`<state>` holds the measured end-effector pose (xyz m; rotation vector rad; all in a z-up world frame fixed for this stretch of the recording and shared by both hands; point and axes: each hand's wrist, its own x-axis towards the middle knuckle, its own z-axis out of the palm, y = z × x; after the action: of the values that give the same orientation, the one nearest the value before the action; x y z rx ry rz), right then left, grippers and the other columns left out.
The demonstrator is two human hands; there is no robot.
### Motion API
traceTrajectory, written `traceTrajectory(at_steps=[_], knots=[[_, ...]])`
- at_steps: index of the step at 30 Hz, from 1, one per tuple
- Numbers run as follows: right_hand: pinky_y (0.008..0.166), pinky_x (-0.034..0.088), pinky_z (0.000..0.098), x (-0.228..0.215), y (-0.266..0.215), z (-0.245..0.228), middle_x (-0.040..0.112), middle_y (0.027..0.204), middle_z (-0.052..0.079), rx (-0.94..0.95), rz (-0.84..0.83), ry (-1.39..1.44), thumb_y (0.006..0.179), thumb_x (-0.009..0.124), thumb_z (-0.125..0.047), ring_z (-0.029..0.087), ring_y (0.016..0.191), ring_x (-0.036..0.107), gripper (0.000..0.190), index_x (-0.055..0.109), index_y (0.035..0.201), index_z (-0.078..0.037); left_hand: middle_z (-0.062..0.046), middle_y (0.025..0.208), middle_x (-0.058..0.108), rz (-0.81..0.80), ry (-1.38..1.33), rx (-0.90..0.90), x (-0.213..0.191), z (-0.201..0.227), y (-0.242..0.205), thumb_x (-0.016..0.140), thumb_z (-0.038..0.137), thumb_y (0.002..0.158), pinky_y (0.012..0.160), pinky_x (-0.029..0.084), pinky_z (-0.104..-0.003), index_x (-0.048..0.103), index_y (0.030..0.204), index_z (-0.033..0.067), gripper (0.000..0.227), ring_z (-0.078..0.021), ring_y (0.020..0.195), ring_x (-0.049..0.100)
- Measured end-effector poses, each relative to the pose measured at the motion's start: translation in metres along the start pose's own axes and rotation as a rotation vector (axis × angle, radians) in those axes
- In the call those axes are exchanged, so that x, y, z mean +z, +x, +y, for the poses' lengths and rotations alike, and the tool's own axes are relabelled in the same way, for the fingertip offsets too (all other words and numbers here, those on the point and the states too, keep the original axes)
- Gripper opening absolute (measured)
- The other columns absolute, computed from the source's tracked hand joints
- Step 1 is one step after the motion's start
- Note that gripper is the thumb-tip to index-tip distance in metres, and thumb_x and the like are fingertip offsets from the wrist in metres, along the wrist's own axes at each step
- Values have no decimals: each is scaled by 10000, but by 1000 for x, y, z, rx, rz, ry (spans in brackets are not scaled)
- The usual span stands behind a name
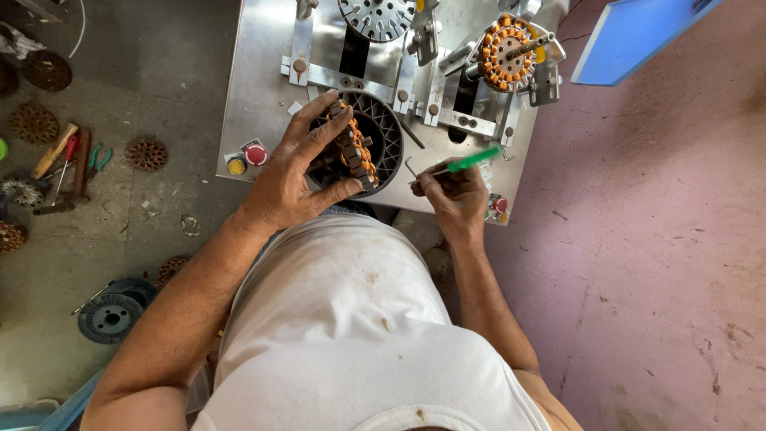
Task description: The person inserts small white rectangular pieces into the slots of a circular motor stator using a green-handled screwdriver to press them in. They repeatedly pick up pieces from the table and place them into the stator held in their left hand.
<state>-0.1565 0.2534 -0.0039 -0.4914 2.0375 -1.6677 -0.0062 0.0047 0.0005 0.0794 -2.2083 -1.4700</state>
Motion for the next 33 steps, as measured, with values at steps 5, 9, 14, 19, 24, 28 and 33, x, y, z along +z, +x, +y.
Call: traceTrajectory(at_steps=[5,9,14,19,24,28,33], knots=[[988,681,399,37,-23,-46,711,1158,240,-353,-86,243,1023,643,101,308,1134,746,305,419,1136,-72,-200,1708,312,-48,-72,-103,-5,-3,3,806,506,850,1155,533,-509,475,1554,277,810,-405,1516,447],[970,662,356,59,-23,-55,716,1147,209,-529,-73,-2,1020,684,95,283,1113,754,353,400,1164,-56,-143,1681,396,-7,-54,-68,-5,0,4,845,470,847,1201,517,-504,542,1521,260,769,-385,1507,494],[867,667,311,70,-27,-52,772,1063,160,-682,67,-386,963,754,57,237,1035,776,316,500,1132,-25,-106,1679,426,8,-104,-106,-4,3,3,859,420,850,1206,547,-461,595,1478,271,697,-338,1497,534],[844,674,314,78,-28,-49,773,1065,158,-750,95,-428,958,778,28,249,1030,784,287,535,1099,-35,-136,1662,393,-30,-70,-70,-9,-1,5,868,419,873,1213,503,-509,559,1486,273,702,-371,1516,469],[823,671,326,84,-28,-50,768,1050,185,-826,147,-475,938,800,27,268,1011,787,317,540,1103,-48,-148,1673,375,-39,-63,-70,-10,-2,5,856,356,879,1242,467,-542,547,1488,287,686,-392,1543,425],[830,678,341,86,-28,-49,767,1043,191,-851,162,-448,945,791,37,274,1015,785,335,523,1128,-47,-145,1675,383,-30,-56,-82,-10,0,4,838,329,867,1256,453,-543,563,1482,283,676,-388,1552,425],[813,677,334,86,-23,-43,761,1036,191,-886,161,-452,936,794,38,271,1009,782,359,493,1104,-61,-133,1659,410,-17,-69,-78,-10,1,6,860,292,856,1258,457,-523,586,1459,262,663,-361,1536,449]])
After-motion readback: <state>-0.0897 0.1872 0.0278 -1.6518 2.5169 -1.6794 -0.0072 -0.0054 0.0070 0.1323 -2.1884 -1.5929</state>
